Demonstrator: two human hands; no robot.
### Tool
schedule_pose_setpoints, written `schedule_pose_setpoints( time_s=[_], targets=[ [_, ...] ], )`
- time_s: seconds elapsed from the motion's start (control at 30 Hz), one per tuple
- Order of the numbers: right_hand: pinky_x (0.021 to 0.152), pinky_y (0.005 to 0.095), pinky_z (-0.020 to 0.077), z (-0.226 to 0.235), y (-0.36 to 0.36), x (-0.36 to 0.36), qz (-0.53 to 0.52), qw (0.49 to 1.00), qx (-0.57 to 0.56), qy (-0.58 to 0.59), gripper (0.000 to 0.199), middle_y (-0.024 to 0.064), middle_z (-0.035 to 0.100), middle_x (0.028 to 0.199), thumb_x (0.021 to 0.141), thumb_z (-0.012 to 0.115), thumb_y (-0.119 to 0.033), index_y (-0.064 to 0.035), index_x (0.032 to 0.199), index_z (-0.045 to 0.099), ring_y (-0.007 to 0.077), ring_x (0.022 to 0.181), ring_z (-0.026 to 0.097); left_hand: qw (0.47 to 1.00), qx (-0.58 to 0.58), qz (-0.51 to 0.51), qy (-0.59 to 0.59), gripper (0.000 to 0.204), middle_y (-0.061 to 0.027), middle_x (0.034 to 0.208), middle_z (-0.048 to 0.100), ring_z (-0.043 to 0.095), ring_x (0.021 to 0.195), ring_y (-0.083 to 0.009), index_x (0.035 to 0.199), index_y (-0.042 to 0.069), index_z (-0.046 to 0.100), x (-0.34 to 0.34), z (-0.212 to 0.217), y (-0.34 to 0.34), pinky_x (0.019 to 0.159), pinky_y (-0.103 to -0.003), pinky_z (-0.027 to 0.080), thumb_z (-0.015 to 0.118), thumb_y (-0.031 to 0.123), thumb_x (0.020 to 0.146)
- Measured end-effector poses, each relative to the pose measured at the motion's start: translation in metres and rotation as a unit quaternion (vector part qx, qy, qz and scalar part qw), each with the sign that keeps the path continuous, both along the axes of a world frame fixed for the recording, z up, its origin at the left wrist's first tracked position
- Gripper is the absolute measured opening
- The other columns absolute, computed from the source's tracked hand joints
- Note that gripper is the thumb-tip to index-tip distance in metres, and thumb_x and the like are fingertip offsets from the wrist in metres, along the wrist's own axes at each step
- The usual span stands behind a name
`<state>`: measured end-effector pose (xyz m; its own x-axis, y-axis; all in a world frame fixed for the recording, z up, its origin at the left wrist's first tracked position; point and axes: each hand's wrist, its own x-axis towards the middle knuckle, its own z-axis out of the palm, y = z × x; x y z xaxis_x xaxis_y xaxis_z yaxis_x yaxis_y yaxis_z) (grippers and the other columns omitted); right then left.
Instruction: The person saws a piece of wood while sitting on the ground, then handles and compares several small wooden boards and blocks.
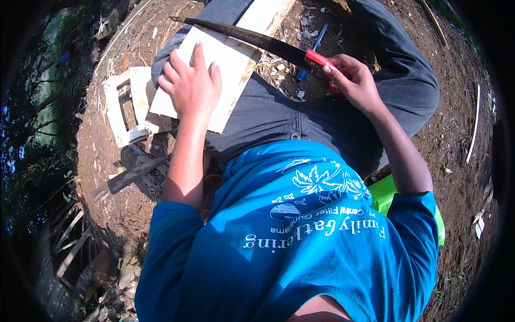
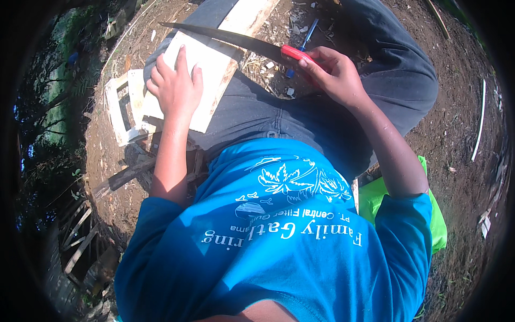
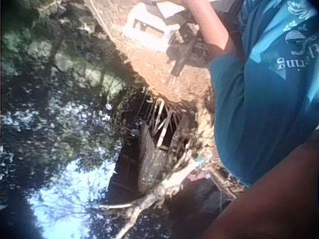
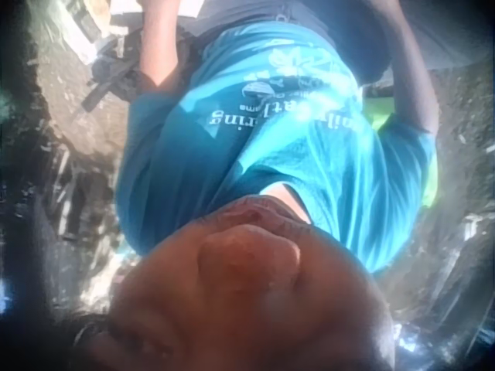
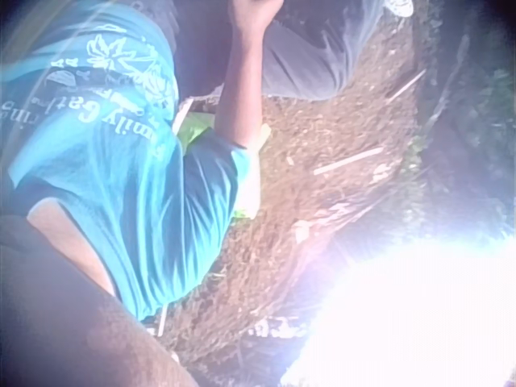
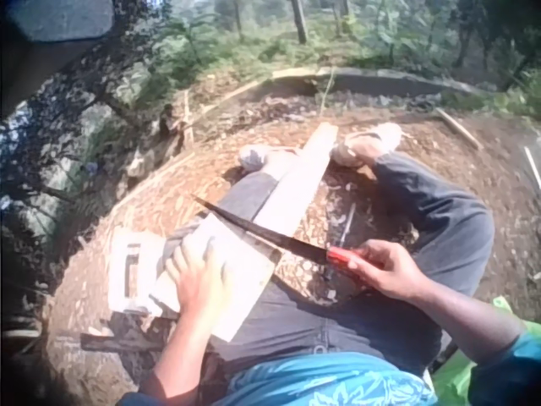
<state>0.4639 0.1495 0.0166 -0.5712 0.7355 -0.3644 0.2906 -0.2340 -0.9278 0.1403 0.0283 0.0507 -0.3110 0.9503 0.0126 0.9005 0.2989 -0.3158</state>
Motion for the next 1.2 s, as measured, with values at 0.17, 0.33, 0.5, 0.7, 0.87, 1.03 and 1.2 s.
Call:
schedule_pose_setpoints(
  time_s=[0.17, 0.33, 0.5, 0.7, 0.87, 1.03, 1.2],
  targets=[
    [0.068, 0.0222, 0.0482, -0.005, -0.007, 0.005, -0.006, 1.000, -0.014, -0.004, 0.030, 0.0008, 0.069, 0.087, 0.099, 0.072, -0.027, 0.0008, 0.108, 0.066, 0.0044, 0.078, 0.061, 1.000, 0.016, -0.007, -0.012, 0.061, -0.0273, 0.146, 0.040, 0.042, 0.129, -0.0405, 0.150, 0.018, 0.050, 0.000, 0.001, 0.000, 0.108, -0.058, 0.027, 0.061, 0.043, 0.095],
    [0.067, 0.0221, 0.0477, -0.017, -0.011, 0.011, -0.008, 1.000, -0.014, 0.023, 0.028, -0.0001, 0.068, 0.086, 0.099, 0.071, -0.026, 0.0001, 0.108, 0.066, 0.0039, 0.077, 0.060, 1.000, 0.018, -0.001, -0.023, 0.060, -0.0249, 0.146, 0.041, 0.042, 0.131, -0.0395, 0.151, 0.022, 0.049, -0.001, 0.001, 0.001, 0.109, -0.057, 0.027, 0.060, 0.042, 0.096],
    [0.068, 0.0212, 0.0475, -0.004, -0.006, -0.003, -0.006, 1.000, -0.015, 0.000, 0.027, -0.0003, 0.067, 0.086, 0.099, 0.072, -0.025, 0.0005, 0.106, 0.066, 0.0034, 0.079, 0.060, 1.000, 0.010, 0.007, -0.019, 0.059, -0.0239, 0.147, 0.041, 0.042, 0.133, -0.0391, 0.151, 0.024, 0.048, -0.002, 0.000, 0.000, 0.110, -0.056, 0.026, 0.060, 0.043, 0.096],
    [0.069, 0.0210, 0.0489, -0.012, -0.005, 0.000, 0.009, 1.000, -0.019, 0.020, 0.028, -0.0005, 0.067, 0.088, 0.099, 0.071, -0.025, 0.0012, 0.109, 0.066, 0.0040, 0.079, 0.060, 0.999, 0.018, 0.003, -0.026, 0.059, -0.0242, 0.146, 0.042, 0.041, 0.133, -0.0398, 0.150, 0.024, 0.050, -0.003, -0.003, 0.000, 0.110, -0.057, 0.026, 0.060, 0.043, 0.096],
    [0.069, 0.0217, 0.0496, -0.006, -0.005, 0.000, 0.003, 1.000, -0.022, 0.018, 0.029, -0.0005, 0.067, 0.088, 0.100, 0.071, -0.026, 0.0013, 0.110, 0.066, 0.0045, 0.079, 0.061, 0.999, 0.018, 0.003, -0.027, 0.059, -0.0244, 0.145, 0.043, 0.041, 0.133, -0.0401, 0.151, 0.025, 0.050, -0.004, -0.004, 0.001, 0.110, -0.056, 0.027, 0.060, 0.044, 0.096],
    [0.069, 0.0227, 0.0500, -0.002, 0.001, 0.000, 0.025, 0.999, -0.038, 0.004, 0.031, 0.0003, 0.067, 0.089, 0.100, 0.070, -0.027, 0.0013, 0.111, 0.065, 0.0052, 0.080, 0.061, 1.000, 0.012, 0.004, -0.018, 0.060, -0.0242, 0.146, 0.042, 0.041, 0.133, -0.0399, 0.152, 0.025, 0.048, -0.005, -0.005, 0.001, 0.110, -0.056, 0.026, 0.060, 0.045, 0.096],
    [0.069, 0.0231, 0.0502, -0.002, 0.003, 0.005, 0.019, 0.998, -0.058, 0.016, 0.031, 0.0010, 0.066, 0.089, 0.100, 0.070, -0.028, 0.0010, 0.111, 0.064, 0.0061, 0.081, 0.062, 0.999, 0.016, 0.008, -0.028, 0.060, -0.0243, 0.147, 0.042, 0.041, 0.134, -0.0393, 0.152, 0.024, 0.048, -0.005, -0.006, 0.001, 0.111, -0.056, 0.025, 0.060, 0.044, 0.096]
  ],
)
